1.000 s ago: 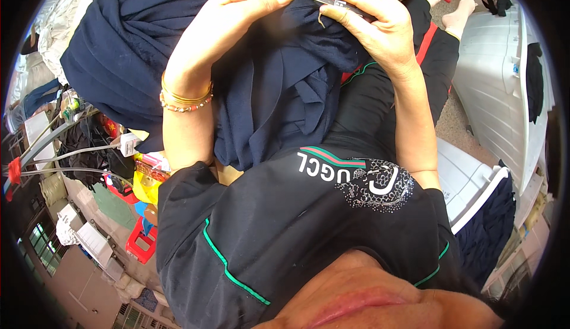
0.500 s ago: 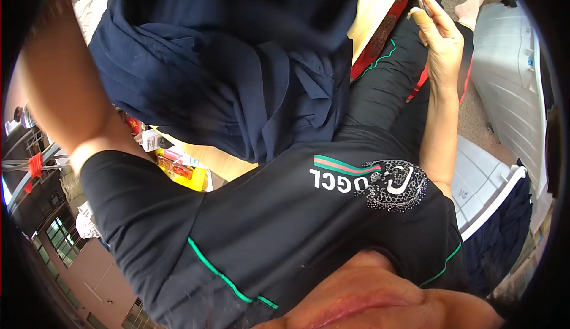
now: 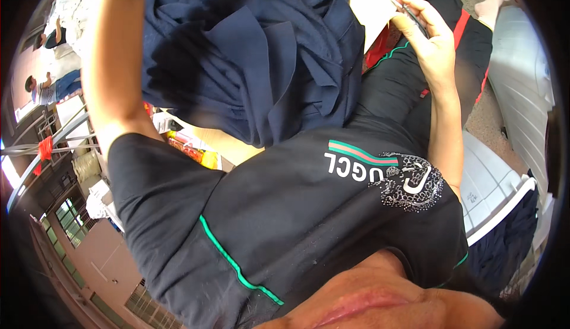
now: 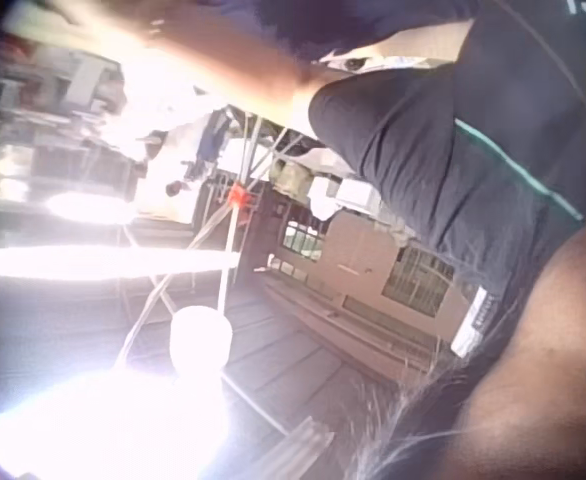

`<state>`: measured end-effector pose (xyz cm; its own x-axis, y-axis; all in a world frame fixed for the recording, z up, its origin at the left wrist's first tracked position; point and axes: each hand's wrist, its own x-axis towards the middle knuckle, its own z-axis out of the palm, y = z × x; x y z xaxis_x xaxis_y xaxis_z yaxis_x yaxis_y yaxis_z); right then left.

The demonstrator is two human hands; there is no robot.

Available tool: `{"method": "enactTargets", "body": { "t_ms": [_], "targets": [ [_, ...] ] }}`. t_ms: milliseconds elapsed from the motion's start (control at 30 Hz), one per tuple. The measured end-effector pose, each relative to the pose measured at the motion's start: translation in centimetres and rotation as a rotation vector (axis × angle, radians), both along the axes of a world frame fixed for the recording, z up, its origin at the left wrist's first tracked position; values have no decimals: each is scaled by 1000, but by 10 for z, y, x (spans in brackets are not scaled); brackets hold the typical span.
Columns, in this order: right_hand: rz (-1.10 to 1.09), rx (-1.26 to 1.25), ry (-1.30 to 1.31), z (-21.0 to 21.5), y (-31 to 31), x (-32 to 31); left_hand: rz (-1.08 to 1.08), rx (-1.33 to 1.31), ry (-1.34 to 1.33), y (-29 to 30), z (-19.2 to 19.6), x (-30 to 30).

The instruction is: The person is using small scissors to trim loose threads from a dark blue garment in a factory setting.

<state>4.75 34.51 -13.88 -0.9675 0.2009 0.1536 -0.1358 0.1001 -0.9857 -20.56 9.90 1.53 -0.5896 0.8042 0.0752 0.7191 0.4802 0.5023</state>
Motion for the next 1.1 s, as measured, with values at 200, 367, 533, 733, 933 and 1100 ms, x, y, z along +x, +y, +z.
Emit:
{"method": "enactTargets", "body": {
  "t_ms": [200, 367, 533, 733, 933, 1100],
  "targets": [
    [338, 31, -52, 42, -69, -12, 106, -146, -461, -90, -12, 146],
    [416, 661, -131, 51, -110, -25, 84, -9, -125, -124, -33, 179],
    [398, -7, 284, 33, -95, -24, 41, 118, -21, -113, 13, 219],
    [25, -101, 478, 54, -35, -14, -480, 209, 30, -101, 67, 224],
    [-137, -189, 780, 94, -6, 9, -493, 416, -110, -74, 68, 253],
    [-4, -647, 677, 108, 17, 17, -727, 278, -309, -78, 49, 235]
  ]
}}
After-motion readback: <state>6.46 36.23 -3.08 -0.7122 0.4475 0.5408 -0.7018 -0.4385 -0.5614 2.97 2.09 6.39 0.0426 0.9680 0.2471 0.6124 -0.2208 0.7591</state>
